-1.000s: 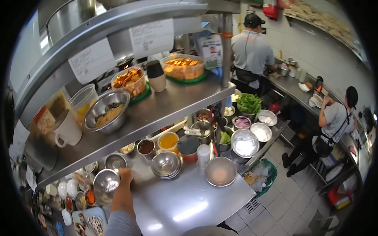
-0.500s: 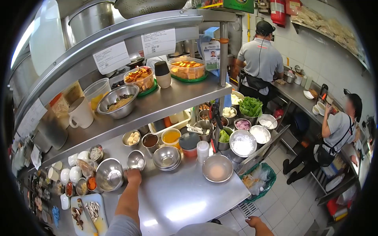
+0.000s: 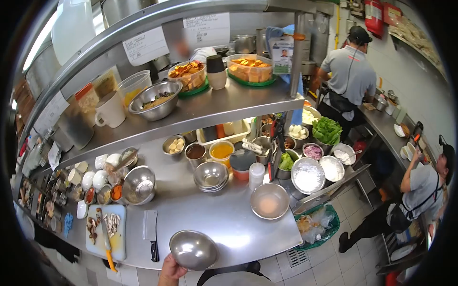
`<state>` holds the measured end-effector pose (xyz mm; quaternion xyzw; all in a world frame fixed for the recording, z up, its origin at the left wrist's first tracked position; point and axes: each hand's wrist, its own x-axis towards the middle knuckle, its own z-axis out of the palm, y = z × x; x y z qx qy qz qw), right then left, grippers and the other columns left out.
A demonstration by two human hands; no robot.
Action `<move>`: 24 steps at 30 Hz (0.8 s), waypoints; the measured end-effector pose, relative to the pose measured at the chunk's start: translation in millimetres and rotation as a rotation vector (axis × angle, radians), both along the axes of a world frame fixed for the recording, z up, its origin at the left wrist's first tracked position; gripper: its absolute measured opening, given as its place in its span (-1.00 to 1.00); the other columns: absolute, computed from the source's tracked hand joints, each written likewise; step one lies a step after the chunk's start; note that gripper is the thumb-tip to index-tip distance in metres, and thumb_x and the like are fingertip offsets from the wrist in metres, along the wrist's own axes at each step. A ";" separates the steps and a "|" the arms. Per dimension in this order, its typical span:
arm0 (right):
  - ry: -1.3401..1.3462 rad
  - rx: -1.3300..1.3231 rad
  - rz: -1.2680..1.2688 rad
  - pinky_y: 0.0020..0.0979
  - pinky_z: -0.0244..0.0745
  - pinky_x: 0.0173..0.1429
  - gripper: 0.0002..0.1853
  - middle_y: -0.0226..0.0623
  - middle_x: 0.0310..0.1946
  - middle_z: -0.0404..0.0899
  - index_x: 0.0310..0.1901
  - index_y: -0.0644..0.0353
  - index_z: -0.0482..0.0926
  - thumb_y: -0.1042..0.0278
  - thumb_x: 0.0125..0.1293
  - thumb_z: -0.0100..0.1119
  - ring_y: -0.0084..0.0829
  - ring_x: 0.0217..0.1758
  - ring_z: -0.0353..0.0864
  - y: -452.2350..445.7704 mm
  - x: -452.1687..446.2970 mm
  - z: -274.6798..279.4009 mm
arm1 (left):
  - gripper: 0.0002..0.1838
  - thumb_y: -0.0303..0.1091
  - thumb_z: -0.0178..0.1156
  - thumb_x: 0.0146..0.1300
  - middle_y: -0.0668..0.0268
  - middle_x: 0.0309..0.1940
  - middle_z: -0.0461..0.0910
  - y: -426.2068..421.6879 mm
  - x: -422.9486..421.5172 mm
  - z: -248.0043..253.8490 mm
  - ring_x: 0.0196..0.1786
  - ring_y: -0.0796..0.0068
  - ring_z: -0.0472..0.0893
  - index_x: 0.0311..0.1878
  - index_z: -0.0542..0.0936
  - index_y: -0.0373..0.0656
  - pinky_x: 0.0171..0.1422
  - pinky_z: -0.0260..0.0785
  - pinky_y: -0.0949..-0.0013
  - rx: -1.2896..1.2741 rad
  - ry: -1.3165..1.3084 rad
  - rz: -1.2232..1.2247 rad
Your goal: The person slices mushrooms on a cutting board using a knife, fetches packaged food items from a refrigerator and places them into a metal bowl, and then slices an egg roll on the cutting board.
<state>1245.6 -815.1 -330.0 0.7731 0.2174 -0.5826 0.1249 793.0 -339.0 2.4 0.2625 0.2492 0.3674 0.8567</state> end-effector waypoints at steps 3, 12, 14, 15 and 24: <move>0.035 -0.081 0.281 -0.03 0.49 0.60 -0.20 0.07 0.47 0.64 0.45 0.12 0.67 -0.43 0.50 0.23 0.03 0.54 0.61 22.3 41.9 -23.4 | -0.25 -0.02 0.50 0.47 0.14 0.45 0.66 -50.1 -28.4 -51.5 0.49 0.12 0.64 0.56 0.50 -0.22 0.61 0.52 -0.16 -0.264 0.002 0.105; 0.142 0.372 0.807 -0.02 0.28 0.75 -0.15 -0.01 0.64 0.45 0.57 0.13 0.54 -0.48 0.64 -0.08 0.06 0.69 0.41 236.0 1.3 19.9 | -0.31 -0.08 0.46 0.50 0.15 0.46 0.65 -106.1 -105.8 -36.9 0.54 0.10 0.60 0.54 0.51 -0.23 0.67 0.43 -0.10 -0.078 -0.031 0.303; 0.076 0.309 0.945 -0.04 0.32 0.73 -0.17 -0.02 0.62 0.48 0.58 0.11 0.54 -0.46 0.65 -0.07 0.08 0.67 0.44 274.7 -70.3 83.1 | -0.40 -0.18 0.47 0.50 0.18 0.35 0.73 -112.0 -132.3 -21.0 0.42 0.16 0.69 0.48 0.57 -0.25 0.59 0.51 -0.02 -0.089 0.037 0.401; 0.061 0.342 1.044 -0.01 0.40 0.66 -0.20 -0.01 0.54 0.56 0.53 0.09 0.58 -0.44 0.64 -0.04 0.09 0.59 0.51 287.1 -103.7 95.4 | -0.40 -0.18 0.47 0.50 0.18 0.35 0.73 -120.6 -152.1 -22.4 0.42 0.16 0.69 0.48 0.57 -0.25 0.59 0.51 -0.02 -0.103 0.029 0.427; 0.315 1.104 0.892 -0.01 0.68 0.15 -0.40 -0.04 -0.01 0.80 0.55 -0.12 0.54 -0.06 0.57 0.34 0.01 0.02 0.80 343.4 -428.2 296.0 | -0.80 -0.36 0.54 0.31 0.26 -0.11 0.83 -212.8 -303.9 14.2 0.10 0.21 0.74 -0.01 0.87 -0.01 0.43 0.35 -0.09 0.847 1.598 0.223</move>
